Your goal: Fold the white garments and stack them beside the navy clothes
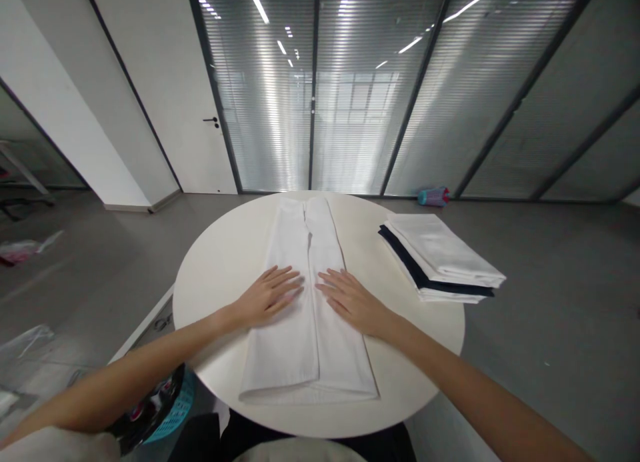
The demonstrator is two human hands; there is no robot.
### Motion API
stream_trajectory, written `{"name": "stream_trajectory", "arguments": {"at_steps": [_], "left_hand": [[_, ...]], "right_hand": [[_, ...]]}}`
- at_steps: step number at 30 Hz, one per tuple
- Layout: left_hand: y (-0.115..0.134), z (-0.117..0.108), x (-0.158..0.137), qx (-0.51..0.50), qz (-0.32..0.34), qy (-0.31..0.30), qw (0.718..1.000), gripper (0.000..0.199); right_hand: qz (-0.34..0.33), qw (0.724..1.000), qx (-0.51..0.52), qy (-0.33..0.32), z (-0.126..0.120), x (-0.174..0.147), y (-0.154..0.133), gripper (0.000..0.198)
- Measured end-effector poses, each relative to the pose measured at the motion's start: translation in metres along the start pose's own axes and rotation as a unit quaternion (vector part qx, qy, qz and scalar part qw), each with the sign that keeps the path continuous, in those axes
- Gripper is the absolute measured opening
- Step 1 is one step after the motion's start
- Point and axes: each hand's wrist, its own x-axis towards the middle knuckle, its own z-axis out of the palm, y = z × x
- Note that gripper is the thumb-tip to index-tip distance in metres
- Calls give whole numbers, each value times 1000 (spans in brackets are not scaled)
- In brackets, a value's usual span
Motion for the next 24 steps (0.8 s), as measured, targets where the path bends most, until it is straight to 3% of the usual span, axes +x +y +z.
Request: {"name": "stream_trajectory", "arguments": {"at_steps": [3, 8, 12, 17, 24], "left_hand": [[-5, -15, -34, -4, 39, 6, 999, 60], [1, -31, -65, -15, 69, -70, 995, 74], [16, -39, -61, -59, 70, -126, 988, 72], [33, -38, -75, -106, 65, -177, 976, 89], [60, -31, -103, -102, 96, -157, 978, 99]], "right_hand": [[-66, 997, -33, 33, -15, -26, 7, 40], [-137, 987, -80, 25, -24, -54, 10, 33], [-120, 992, -44, -6, -29, -58, 0, 33], [-108, 994, 6, -15, -33, -72, -17, 40], [-95, 995, 39, 19, -28, -90, -29, 27]]}}
